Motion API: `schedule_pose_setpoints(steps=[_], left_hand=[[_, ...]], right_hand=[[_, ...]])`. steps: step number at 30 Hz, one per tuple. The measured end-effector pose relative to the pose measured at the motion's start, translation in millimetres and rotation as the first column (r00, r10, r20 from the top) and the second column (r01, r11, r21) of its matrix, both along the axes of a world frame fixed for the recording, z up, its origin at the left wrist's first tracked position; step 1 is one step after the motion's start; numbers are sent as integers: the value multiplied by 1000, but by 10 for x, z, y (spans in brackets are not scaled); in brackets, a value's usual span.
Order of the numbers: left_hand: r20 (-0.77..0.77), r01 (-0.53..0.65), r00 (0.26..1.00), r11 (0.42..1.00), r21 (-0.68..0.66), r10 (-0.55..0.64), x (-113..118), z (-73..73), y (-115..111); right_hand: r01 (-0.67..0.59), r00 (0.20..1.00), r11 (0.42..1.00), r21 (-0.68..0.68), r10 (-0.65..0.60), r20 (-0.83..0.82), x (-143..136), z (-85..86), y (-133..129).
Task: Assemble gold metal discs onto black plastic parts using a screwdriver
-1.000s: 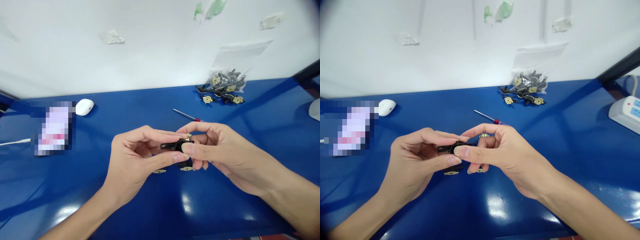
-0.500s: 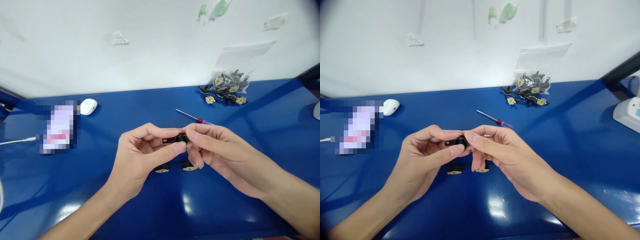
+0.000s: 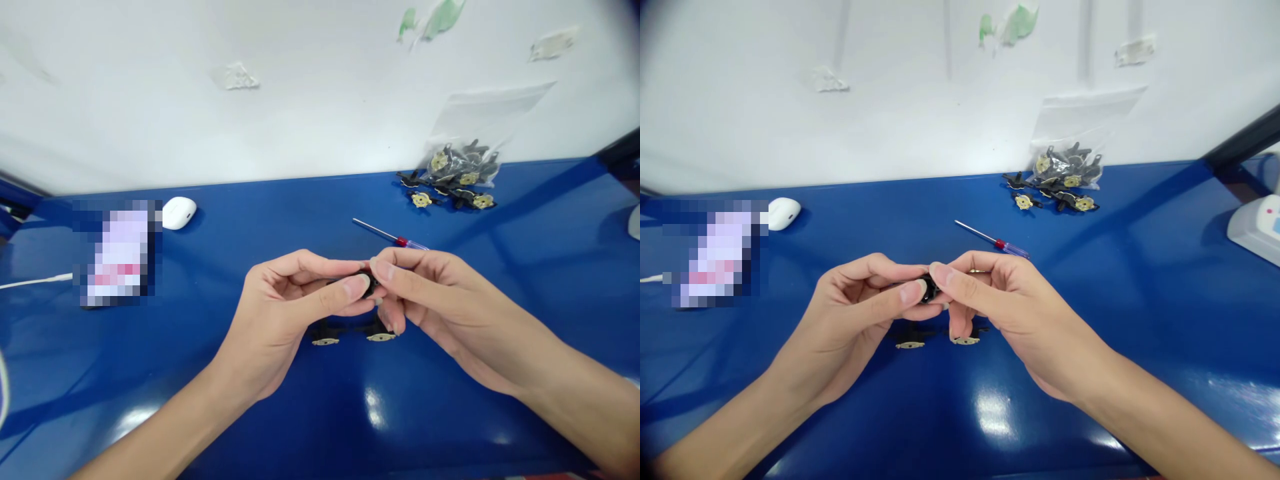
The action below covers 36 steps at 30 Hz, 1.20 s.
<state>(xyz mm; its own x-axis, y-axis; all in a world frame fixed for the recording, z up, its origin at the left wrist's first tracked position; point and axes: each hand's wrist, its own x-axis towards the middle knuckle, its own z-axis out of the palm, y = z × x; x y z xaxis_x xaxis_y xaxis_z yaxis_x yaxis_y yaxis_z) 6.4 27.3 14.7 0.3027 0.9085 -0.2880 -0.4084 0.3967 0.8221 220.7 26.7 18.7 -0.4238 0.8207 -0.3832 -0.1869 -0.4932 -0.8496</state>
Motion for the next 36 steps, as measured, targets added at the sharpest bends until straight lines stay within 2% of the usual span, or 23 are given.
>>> schedule_pose_setpoints(steps=[7, 15, 28, 36], left_hand=[[-47, 27, 999, 999, 38, -26, -37, -29, -8], [8, 28, 1000, 1000, 13, -28, -8, -12, -1], [0, 20, 1000, 996, 85, -20, -2, 1, -15], [-12, -17, 1000, 998, 61, 17, 41, 18, 0]], right_hand=[[-14, 1000, 1000, 24, 14, 28, 4, 4, 7], [-22, 1000, 999, 29, 22, 15, 4, 4, 2], [-11, 999, 999, 48, 13, -31, 23, 7, 16], [-2, 999, 998, 67, 4, -33, 26, 19, 29]])
